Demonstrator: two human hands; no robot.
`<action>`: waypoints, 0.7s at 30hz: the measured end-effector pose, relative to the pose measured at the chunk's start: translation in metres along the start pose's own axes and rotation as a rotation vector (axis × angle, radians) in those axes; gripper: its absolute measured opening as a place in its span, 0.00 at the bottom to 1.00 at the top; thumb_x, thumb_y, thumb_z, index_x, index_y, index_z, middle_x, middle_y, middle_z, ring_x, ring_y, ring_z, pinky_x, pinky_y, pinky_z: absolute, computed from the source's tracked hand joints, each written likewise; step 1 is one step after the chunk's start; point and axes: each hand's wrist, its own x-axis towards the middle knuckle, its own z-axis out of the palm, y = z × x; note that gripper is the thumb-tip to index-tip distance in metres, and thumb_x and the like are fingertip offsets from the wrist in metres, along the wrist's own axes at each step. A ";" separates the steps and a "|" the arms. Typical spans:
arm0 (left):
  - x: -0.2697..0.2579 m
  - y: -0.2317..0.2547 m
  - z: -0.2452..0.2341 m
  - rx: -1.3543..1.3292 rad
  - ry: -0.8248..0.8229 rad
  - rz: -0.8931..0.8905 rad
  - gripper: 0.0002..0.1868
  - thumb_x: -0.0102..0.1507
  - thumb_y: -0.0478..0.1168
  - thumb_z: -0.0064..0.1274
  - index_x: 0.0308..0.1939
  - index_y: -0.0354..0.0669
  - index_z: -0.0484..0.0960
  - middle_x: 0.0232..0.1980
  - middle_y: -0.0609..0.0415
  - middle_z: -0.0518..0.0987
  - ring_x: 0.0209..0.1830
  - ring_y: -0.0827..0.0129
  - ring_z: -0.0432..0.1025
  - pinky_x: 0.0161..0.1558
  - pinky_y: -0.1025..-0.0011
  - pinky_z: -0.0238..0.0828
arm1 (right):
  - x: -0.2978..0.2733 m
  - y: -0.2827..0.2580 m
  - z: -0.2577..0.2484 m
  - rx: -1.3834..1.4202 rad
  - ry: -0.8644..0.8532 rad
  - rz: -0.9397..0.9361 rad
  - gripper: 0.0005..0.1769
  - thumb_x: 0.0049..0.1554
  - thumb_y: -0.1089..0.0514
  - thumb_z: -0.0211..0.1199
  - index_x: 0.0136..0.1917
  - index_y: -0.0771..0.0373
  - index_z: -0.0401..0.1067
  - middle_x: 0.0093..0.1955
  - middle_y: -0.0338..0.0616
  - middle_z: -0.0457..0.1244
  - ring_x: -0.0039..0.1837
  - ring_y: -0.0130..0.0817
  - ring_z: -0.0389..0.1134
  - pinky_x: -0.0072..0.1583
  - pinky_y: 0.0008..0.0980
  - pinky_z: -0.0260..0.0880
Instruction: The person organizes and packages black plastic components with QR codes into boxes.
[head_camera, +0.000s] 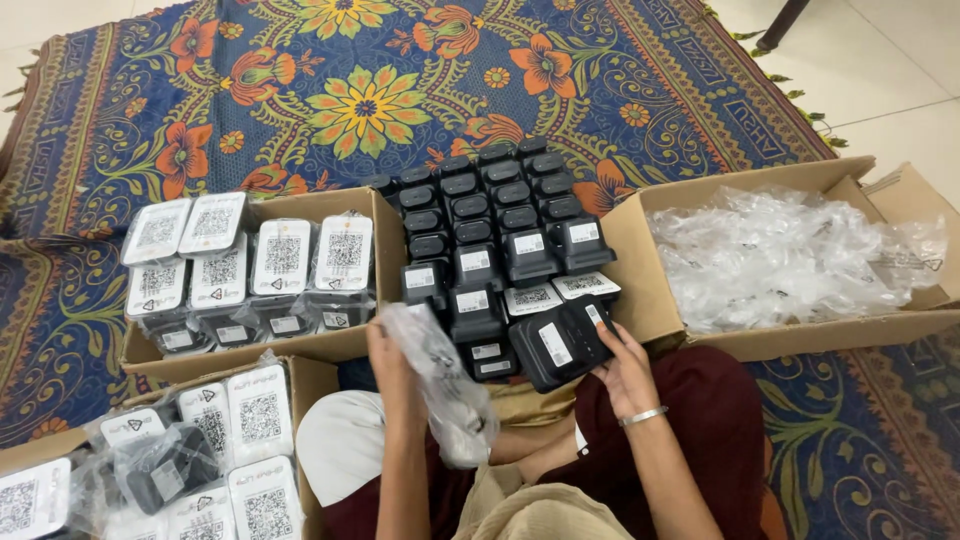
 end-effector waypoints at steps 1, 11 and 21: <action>-0.001 -0.004 0.007 0.191 -0.006 -0.215 0.30 0.65 0.58 0.41 0.65 0.44 0.64 0.60 0.39 0.72 0.55 0.56 0.76 0.51 0.52 0.80 | 0.001 -0.004 0.000 0.019 -0.051 -0.003 0.17 0.60 0.54 0.63 0.62 0.58 0.73 0.53 0.37 0.70 0.51 0.27 0.71 0.51 0.30 0.69; -0.053 -0.110 0.019 -0.369 -0.351 -0.942 0.31 0.70 0.59 0.43 0.62 0.36 0.79 0.54 0.45 0.83 0.47 0.60 0.79 0.48 0.63 0.79 | -0.024 -0.029 0.068 -0.207 -0.288 0.089 0.19 0.58 0.54 0.65 0.61 0.59 0.70 0.49 0.39 0.68 0.48 0.26 0.70 0.49 0.29 0.69; -0.049 -0.085 0.030 -0.414 -0.243 -0.753 0.29 0.68 0.61 0.41 0.60 0.45 0.79 0.48 0.54 0.84 0.42 0.65 0.78 0.39 0.67 0.78 | -0.041 -0.008 0.070 -0.521 -0.339 -0.445 0.32 0.65 0.45 0.55 0.77 0.61 0.60 0.75 0.46 0.60 0.75 0.34 0.62 0.73 0.32 0.59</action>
